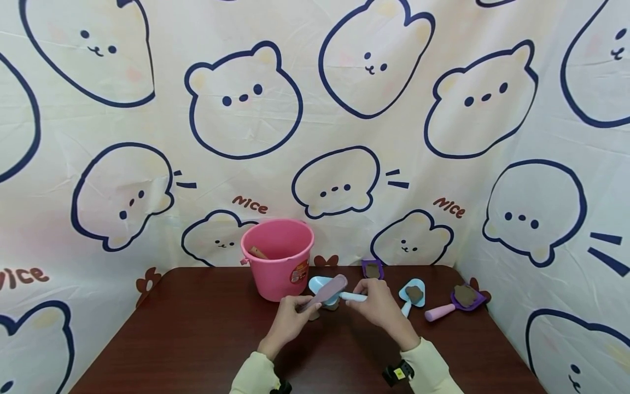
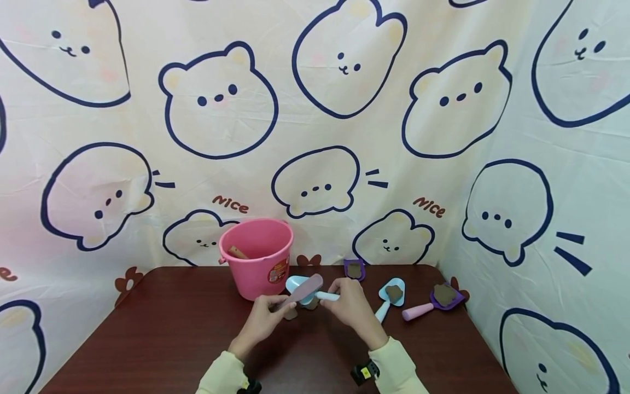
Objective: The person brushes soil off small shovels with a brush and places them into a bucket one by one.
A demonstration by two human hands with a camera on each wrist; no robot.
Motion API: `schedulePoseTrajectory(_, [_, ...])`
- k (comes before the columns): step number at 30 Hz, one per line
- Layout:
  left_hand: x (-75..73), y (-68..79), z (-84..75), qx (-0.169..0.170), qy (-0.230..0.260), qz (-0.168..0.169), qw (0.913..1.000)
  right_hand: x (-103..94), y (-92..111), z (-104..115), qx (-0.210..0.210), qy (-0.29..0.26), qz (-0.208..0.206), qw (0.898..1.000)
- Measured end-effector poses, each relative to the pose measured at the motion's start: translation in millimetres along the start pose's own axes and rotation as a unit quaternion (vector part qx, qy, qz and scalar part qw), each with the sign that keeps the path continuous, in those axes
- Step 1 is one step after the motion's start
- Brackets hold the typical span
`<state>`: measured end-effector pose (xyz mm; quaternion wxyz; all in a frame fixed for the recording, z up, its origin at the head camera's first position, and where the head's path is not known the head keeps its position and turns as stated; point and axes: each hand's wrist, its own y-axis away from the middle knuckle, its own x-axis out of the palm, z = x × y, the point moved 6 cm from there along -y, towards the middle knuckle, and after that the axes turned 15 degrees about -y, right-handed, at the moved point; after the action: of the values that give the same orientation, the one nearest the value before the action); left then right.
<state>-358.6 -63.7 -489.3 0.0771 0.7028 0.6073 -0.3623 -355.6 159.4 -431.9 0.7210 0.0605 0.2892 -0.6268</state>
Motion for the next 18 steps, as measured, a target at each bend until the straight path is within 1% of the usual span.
schedulePoseTrajectory(10, [-2.7, 0.0, 3.5, -0.006, -0.021, -0.003, 0.9998, -0.2, -0.1, 1.6, 0.005, 0.0, 0.004, 1.0])
schedulePoseTrajectory(18, [-6.2, 0.9, 8.2, -0.013, -0.016, -0.012, 0.9997, -0.3, 0.3, 3.2, -0.001, 0.001, 0.007, 1.0])
